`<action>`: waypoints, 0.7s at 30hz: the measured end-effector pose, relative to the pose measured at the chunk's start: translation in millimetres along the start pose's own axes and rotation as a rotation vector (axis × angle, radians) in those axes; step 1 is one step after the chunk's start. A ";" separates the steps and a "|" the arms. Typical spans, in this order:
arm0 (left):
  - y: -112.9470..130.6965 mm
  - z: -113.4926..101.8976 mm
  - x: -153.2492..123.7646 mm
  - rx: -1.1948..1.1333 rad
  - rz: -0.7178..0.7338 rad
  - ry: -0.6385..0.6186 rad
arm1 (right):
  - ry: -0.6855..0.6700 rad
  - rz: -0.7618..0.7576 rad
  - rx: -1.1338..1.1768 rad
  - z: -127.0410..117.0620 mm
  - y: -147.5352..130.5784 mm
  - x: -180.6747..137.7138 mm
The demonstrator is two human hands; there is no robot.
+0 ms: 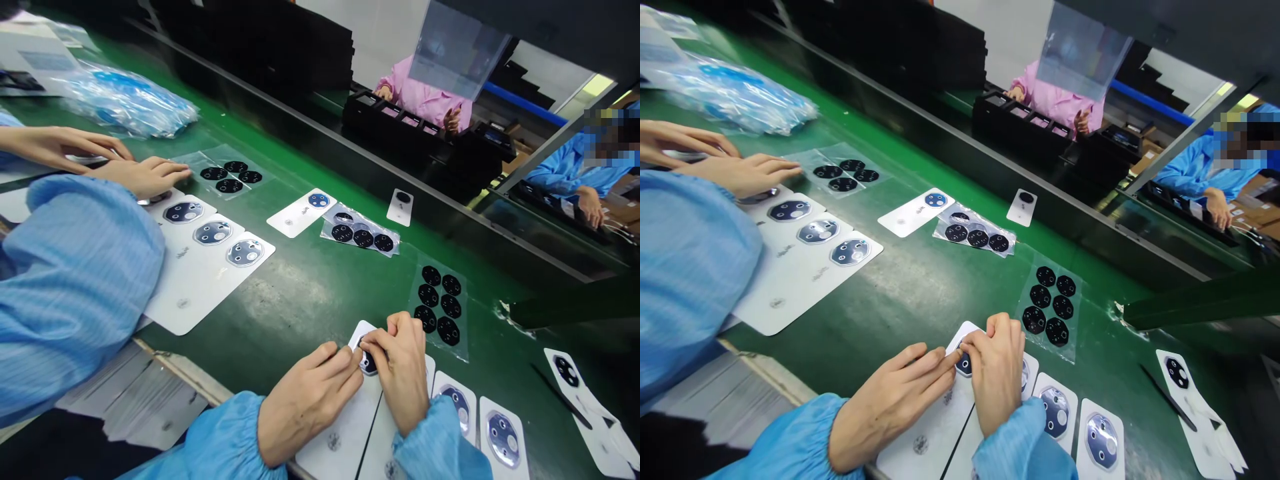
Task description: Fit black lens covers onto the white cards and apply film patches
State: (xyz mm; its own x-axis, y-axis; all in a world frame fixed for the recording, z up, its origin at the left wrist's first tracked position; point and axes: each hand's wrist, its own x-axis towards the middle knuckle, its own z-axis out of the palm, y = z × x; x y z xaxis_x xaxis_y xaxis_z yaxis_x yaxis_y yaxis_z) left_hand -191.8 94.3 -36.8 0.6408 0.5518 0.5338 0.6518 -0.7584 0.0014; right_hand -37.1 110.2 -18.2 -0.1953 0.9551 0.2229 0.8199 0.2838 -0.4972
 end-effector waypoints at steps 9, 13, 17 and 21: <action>-0.4 -2.3 1.9 -0.001 -0.002 0.006 | 0.009 -0.045 -0.051 -2.6 0.7 3.5; -0.7 -0.9 0.4 -0.003 0.004 -0.021 | 0.066 -0.032 -0.038 -4.7 3.9 5.0; -0.2 0.5 -0.4 0.005 0.004 -0.039 | 0.033 -0.079 -0.046 -2.5 6.2 2.5; 0.7 -0.7 1.8 0.009 0.002 -0.048 | 0.034 -0.080 -0.042 -1.7 6.8 2.1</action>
State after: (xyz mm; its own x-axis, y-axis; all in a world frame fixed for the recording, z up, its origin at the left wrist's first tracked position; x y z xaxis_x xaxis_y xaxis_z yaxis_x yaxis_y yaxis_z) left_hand -190.5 94.4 -35.3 0.6611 0.5661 0.4924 0.6537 -0.7567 -0.0076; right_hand -31.0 114.0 -19.7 -0.2429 0.9259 0.2895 0.8245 0.3543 -0.4412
